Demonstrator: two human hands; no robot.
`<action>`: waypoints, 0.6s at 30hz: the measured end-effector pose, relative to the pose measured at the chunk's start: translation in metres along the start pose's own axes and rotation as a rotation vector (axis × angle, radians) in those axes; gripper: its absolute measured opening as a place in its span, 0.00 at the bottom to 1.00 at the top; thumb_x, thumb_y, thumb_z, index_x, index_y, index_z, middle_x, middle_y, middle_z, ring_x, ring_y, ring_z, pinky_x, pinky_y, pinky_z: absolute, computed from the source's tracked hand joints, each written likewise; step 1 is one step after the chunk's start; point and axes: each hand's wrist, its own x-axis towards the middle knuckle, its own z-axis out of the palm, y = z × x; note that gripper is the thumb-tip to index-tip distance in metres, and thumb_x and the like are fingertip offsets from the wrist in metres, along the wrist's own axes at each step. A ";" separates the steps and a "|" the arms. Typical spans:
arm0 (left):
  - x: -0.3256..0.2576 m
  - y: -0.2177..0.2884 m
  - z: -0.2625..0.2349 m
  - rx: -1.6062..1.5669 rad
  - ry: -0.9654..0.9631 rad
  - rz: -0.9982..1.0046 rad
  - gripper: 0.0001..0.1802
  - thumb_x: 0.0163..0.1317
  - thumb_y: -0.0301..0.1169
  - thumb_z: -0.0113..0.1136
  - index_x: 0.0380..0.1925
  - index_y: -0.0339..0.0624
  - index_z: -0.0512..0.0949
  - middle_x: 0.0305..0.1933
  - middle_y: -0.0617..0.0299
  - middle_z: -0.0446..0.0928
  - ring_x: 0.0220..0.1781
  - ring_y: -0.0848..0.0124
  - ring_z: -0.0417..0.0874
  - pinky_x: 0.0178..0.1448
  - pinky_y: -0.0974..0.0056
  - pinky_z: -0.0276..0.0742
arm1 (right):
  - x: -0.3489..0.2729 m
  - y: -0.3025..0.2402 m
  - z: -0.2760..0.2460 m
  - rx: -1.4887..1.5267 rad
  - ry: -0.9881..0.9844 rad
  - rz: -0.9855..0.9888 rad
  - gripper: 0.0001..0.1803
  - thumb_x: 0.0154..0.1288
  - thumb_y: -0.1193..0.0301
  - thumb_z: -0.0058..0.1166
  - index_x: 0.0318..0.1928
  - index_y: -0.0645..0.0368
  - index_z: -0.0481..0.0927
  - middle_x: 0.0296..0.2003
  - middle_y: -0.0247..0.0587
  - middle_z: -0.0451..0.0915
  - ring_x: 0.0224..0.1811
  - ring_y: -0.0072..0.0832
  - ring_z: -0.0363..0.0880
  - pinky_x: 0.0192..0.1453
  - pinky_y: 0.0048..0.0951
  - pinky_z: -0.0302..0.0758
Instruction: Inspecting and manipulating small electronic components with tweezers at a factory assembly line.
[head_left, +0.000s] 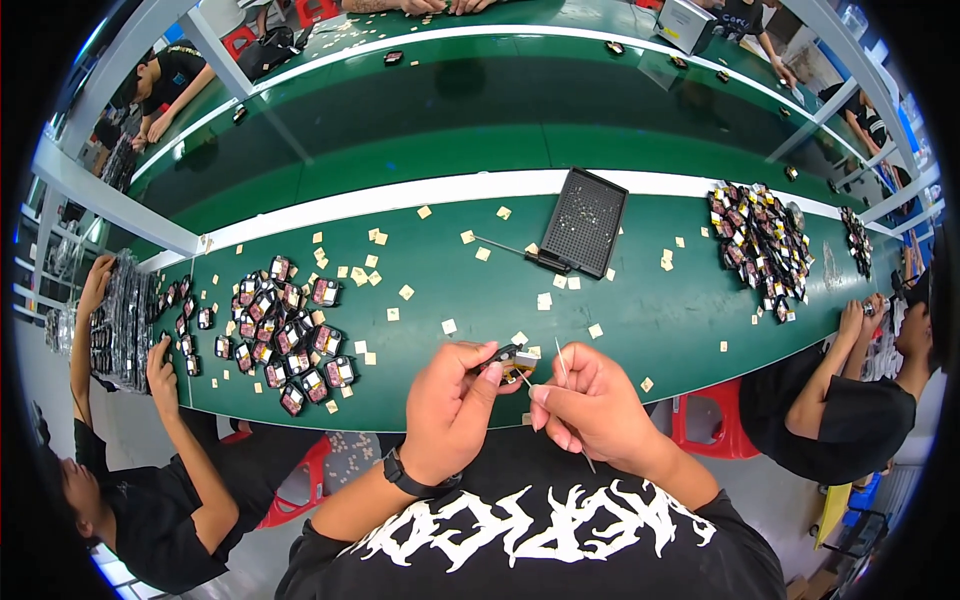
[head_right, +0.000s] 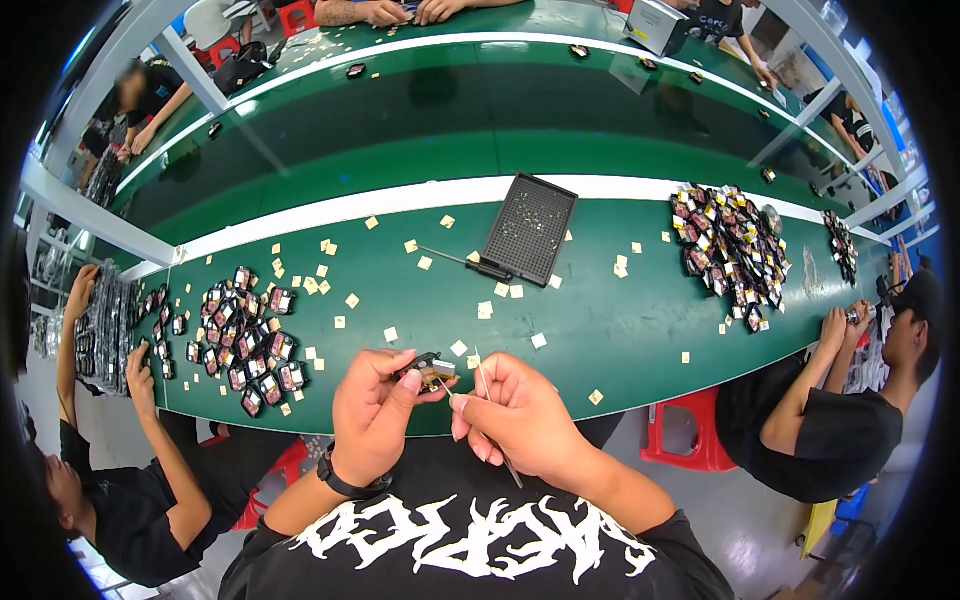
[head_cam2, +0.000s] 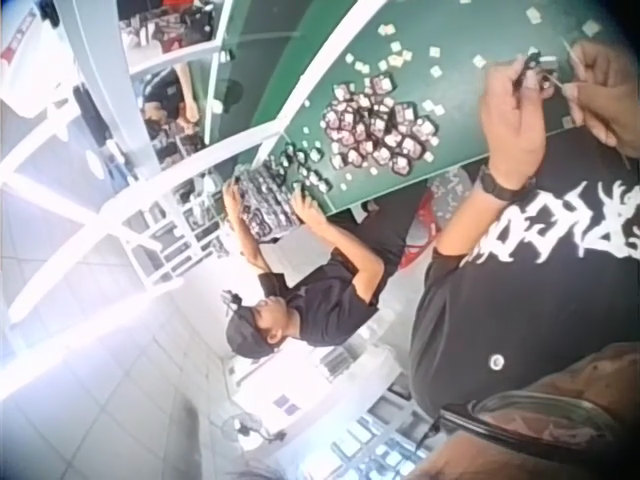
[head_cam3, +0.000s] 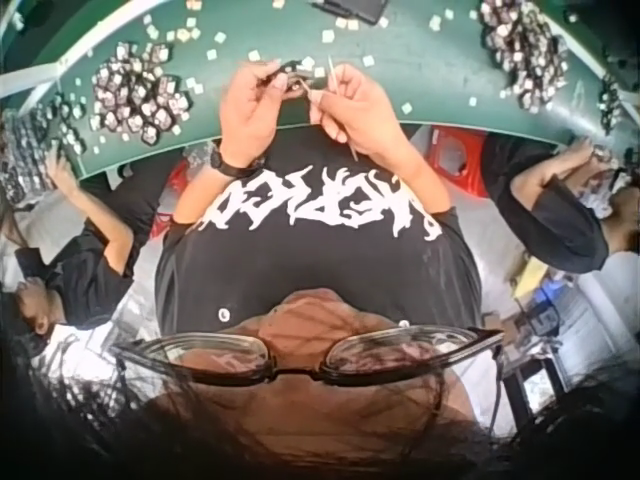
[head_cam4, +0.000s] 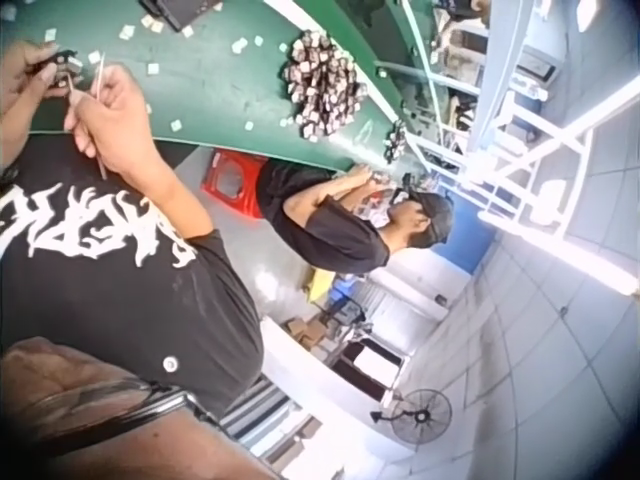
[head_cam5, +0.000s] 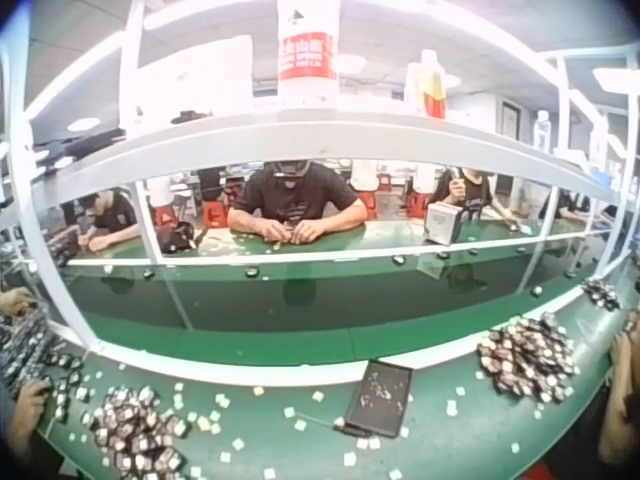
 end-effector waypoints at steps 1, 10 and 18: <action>0.000 -0.001 -0.001 0.162 -0.012 0.077 0.10 0.78 0.22 0.51 0.54 0.29 0.70 0.51 0.47 0.80 0.51 0.63 0.89 0.54 0.62 0.89 | 0.000 0.000 0.000 0.018 -0.001 0.026 0.12 0.75 0.79 0.55 0.38 0.56 0.64 0.26 0.45 0.82 0.16 0.18 0.72 0.15 0.21 0.65; 0.002 0.005 0.003 -0.043 -0.021 -0.009 0.10 0.78 0.22 0.51 0.56 0.33 0.68 0.53 0.49 0.77 0.52 0.58 0.89 0.54 0.58 0.91 | 0.000 0.008 0.000 0.000 0.045 -0.043 0.13 0.75 0.78 0.56 0.36 0.56 0.64 0.26 0.43 0.82 0.15 0.14 0.70 0.14 0.20 0.62; 0.003 0.006 0.000 -0.268 0.022 -0.242 0.11 0.78 0.23 0.52 0.56 0.35 0.69 0.54 0.49 0.79 0.52 0.61 0.88 0.54 0.60 0.90 | 0.004 0.018 -0.008 -0.133 0.050 -0.175 0.12 0.75 0.77 0.59 0.40 0.55 0.66 0.27 0.35 0.80 0.19 0.11 0.70 0.19 0.18 0.63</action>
